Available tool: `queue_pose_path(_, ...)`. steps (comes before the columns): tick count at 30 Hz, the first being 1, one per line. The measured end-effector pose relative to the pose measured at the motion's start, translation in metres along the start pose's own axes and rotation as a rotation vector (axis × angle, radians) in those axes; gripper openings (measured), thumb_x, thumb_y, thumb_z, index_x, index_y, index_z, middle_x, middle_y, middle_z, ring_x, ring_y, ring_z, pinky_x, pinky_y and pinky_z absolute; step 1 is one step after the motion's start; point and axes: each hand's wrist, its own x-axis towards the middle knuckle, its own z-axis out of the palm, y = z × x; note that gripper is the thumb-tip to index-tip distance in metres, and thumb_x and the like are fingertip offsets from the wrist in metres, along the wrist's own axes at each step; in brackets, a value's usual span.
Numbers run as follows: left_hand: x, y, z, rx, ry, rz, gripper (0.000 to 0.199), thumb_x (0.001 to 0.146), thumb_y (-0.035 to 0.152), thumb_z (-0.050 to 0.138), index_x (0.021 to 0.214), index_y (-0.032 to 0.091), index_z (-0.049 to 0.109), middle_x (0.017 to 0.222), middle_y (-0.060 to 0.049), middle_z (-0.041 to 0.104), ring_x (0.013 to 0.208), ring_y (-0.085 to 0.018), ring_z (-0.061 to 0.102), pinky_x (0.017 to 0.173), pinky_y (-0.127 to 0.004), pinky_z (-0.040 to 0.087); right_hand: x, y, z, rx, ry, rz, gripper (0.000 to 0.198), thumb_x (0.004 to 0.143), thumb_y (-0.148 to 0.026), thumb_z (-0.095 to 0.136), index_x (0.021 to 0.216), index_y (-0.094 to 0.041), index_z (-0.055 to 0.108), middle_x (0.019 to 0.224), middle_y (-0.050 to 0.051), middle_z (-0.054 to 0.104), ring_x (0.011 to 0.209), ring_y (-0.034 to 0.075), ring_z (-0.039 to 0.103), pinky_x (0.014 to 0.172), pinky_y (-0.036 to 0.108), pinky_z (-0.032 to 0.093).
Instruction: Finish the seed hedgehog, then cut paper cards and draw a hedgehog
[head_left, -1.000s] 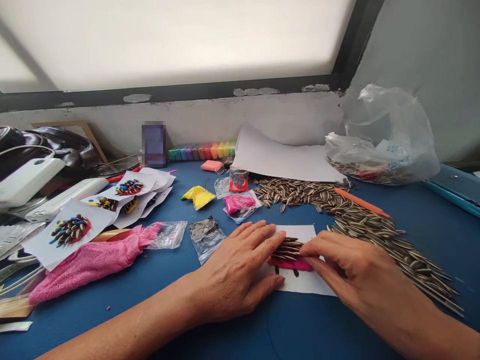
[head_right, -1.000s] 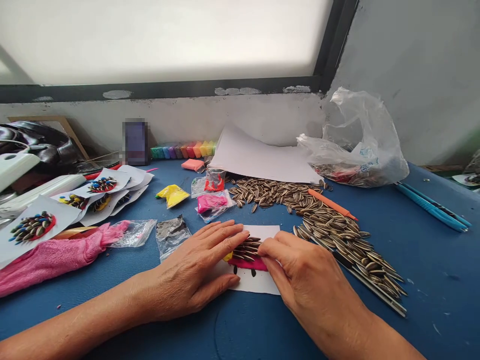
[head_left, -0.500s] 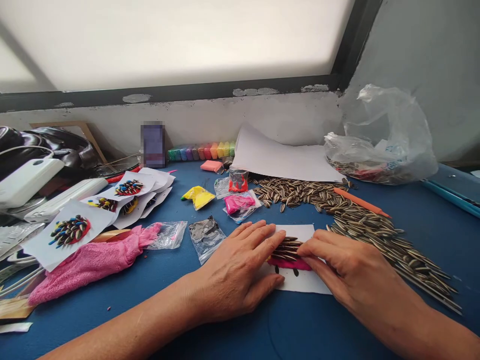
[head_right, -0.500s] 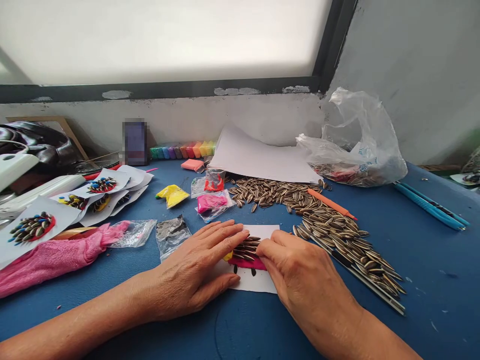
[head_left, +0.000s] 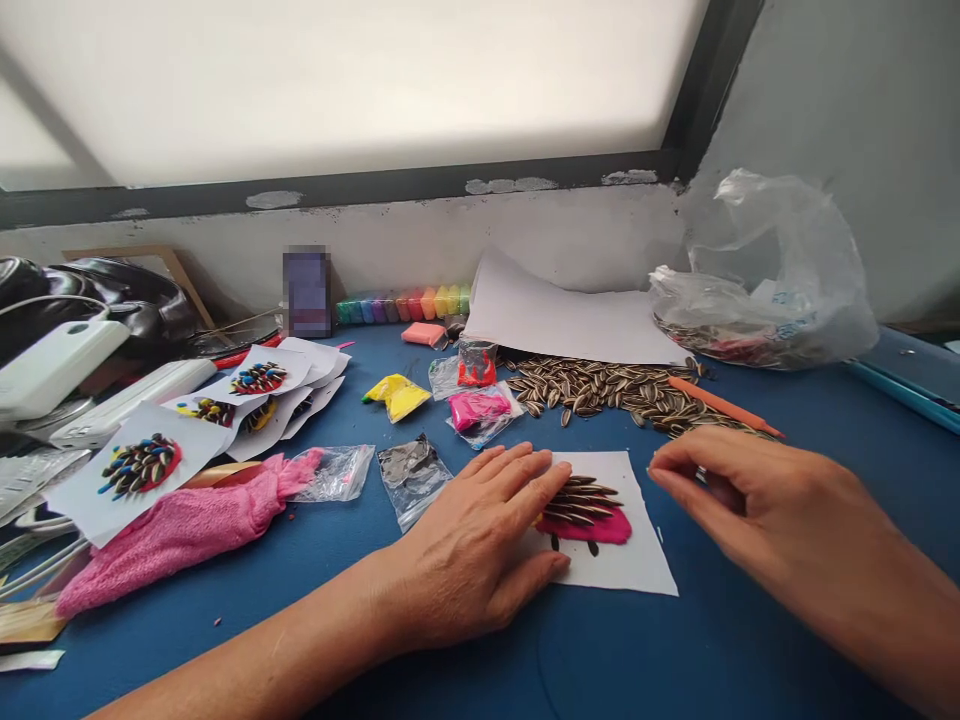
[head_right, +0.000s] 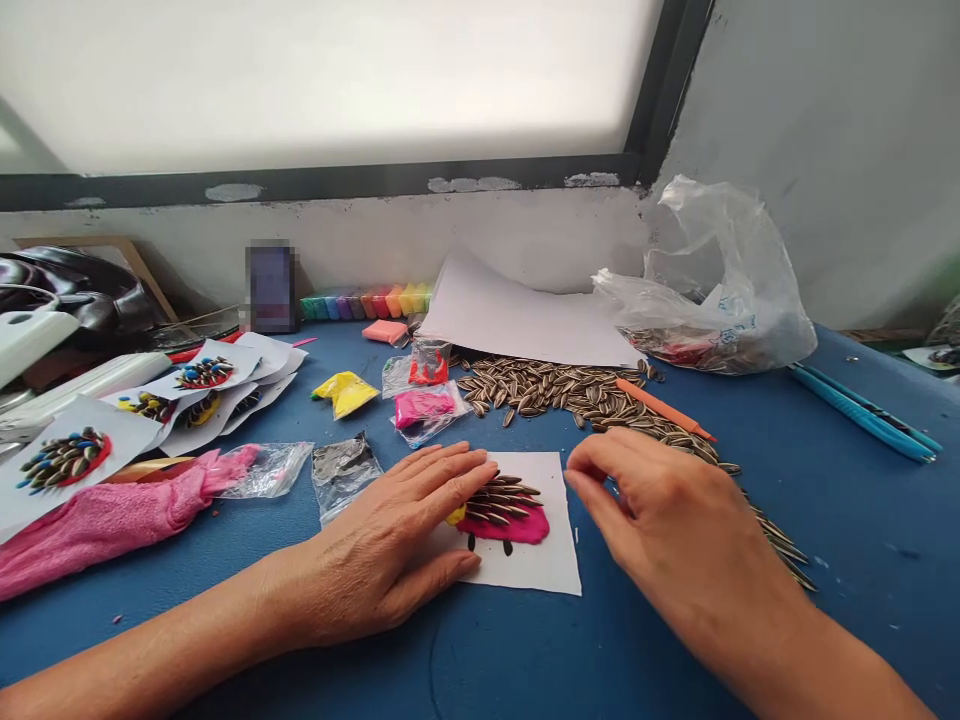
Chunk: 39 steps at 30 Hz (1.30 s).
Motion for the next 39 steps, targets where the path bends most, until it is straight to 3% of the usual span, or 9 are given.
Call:
queue_pose_path(5,-0.001,-0.001,0.001,0.005,0.004,0.008,0.062,0.096,0.038,0.056,0.149,0.015,0.033,0.153,-0.014,0.043,0.144,-0.029,0.037,0.121,-0.048,0.030,0.003,0.027,-0.003,-0.213,-0.107,0.270,0.023,0.090,-0.036,0.054,0.080,-0.026,0.073,0.079,0.000,0.075,0.059,0.020,0.066,0.052,0.032,0.043)
queue_pose_path(10,-0.003,-0.002,0.003,0.015,-0.009,-0.007,0.064,0.097,0.039,0.055,0.151,0.014,0.031,0.156,-0.013,0.040,0.145,-0.030,0.035,0.122,-0.049,0.029,0.005,0.031,-0.001,-0.224,-0.238,0.344,0.017,0.088,-0.031,0.061,0.085,-0.029,0.077,0.084,-0.002,0.077,0.071,0.022,0.070,0.059,0.033,0.046)
queue_pose_path(15,-0.002,-0.001,0.002,0.017,-0.005,0.002,0.063,0.096,0.038,0.055,0.150,0.013,0.033,0.155,-0.013,0.042,0.144,-0.030,0.037,0.121,-0.049,0.029,0.004,0.033,0.006,-0.174,-0.289,0.308,0.018,0.087,-0.031,0.061,0.089,-0.031,0.079,0.088,-0.001,0.078,0.079,0.025,0.072,0.063,0.037,0.051)
queue_pose_path(23,-0.003,0.000,0.002,0.008,-0.012,-0.011,0.064,0.096,0.038,0.056,0.150,0.013,0.033,0.155,-0.014,0.042,0.144,-0.030,0.038,0.121,-0.051,0.029,0.002,0.036,0.013,-0.138,-0.221,0.224,0.020,0.086,-0.036,0.060,0.093,-0.030,0.078,0.093,0.001,0.077,0.078,0.026,0.072,0.064,0.041,0.055)
queue_pose_path(29,-0.002,-0.001,0.003,0.013,0.005,-0.007,0.064,0.095,0.038,0.056,0.151,0.014,0.033,0.154,-0.013,0.042,0.144,-0.029,0.038,0.121,-0.050,0.029,0.001,0.030,0.019,-0.118,-0.202,0.073,0.028,0.092,-0.030,0.050,0.093,-0.025,0.078,0.090,0.005,0.072,0.076,0.022,0.072,0.062,0.036,0.056)
queue_pose_path(39,-0.001,0.001,0.001,0.020,0.014,0.005,0.060,0.096,0.037,0.056,0.148,0.014,0.036,0.153,-0.015,0.044,0.143,-0.029,0.038,0.120,-0.049,0.031,-0.002,0.024,0.023,-0.331,-0.121,-0.023,0.028,0.090,-0.025,0.045,0.088,-0.020,0.072,0.084,0.007,0.071,0.065,0.024,0.070,0.052,0.037,0.053)
